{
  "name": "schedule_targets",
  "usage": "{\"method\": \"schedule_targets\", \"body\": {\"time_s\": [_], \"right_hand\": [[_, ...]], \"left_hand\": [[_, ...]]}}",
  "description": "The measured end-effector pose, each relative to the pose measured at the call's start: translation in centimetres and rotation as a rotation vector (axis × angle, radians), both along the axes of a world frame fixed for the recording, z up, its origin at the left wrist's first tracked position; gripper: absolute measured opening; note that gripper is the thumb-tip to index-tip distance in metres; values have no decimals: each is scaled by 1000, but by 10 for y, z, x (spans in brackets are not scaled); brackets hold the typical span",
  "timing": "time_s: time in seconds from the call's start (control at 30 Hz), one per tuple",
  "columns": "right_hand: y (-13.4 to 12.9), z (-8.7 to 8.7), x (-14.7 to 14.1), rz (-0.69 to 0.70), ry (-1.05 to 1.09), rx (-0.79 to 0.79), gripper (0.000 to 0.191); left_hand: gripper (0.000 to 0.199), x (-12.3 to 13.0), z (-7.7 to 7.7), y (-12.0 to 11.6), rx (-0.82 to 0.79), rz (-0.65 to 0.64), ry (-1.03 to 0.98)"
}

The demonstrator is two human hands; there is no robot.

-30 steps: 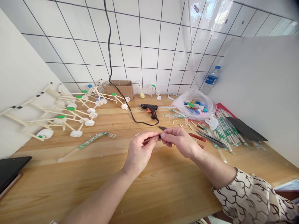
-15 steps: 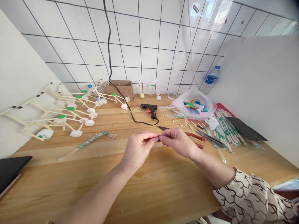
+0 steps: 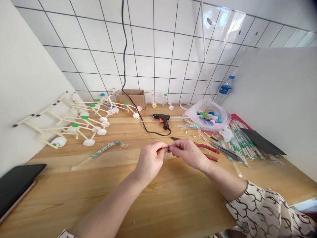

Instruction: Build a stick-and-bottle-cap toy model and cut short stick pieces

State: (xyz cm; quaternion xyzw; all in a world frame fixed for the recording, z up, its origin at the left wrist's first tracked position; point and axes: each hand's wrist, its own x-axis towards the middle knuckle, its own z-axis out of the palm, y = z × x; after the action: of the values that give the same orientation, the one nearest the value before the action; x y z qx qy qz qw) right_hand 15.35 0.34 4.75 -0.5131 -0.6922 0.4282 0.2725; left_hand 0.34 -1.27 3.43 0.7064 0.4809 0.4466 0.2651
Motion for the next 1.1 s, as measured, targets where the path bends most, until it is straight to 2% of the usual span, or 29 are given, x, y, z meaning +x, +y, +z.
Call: {"method": "schedule_targets", "body": {"time_s": [0.2,0.27,0.33,0.4,0.5,0.6,0.77,0.93,1.1], "right_hand": [[16,12,-3,-44,21,40,23],[34,17,-5,-90,-111,103,26],[57,19,-8,-182,-399,190,27],[84,17,-13,-212,-487,209,27],[118,9,-23,-261,-604,200,31],[139,0,-33,-289,-698,165,30],[154,-9,-47,-308,-787,98,40],[158,-13,-53,-314,-797,99,40],[150,-7,-55,-332,-740,206,35]], "left_hand": [[12,-10,-1,13,-244,111,-276],[12,-13,-4,19,-304,171,-443],[16,-15,-6,23,-362,224,-649],[20,-16,-6,26,-422,257,-816],[23,-18,-4,28,-480,292,-962],[22,-19,-1,30,-502,316,-1022],[18,-21,-2,33,-486,341,-1031],[20,-21,-6,35,-472,327,-1043],[22,-21,-8,36,-468,312,-1054]]}}
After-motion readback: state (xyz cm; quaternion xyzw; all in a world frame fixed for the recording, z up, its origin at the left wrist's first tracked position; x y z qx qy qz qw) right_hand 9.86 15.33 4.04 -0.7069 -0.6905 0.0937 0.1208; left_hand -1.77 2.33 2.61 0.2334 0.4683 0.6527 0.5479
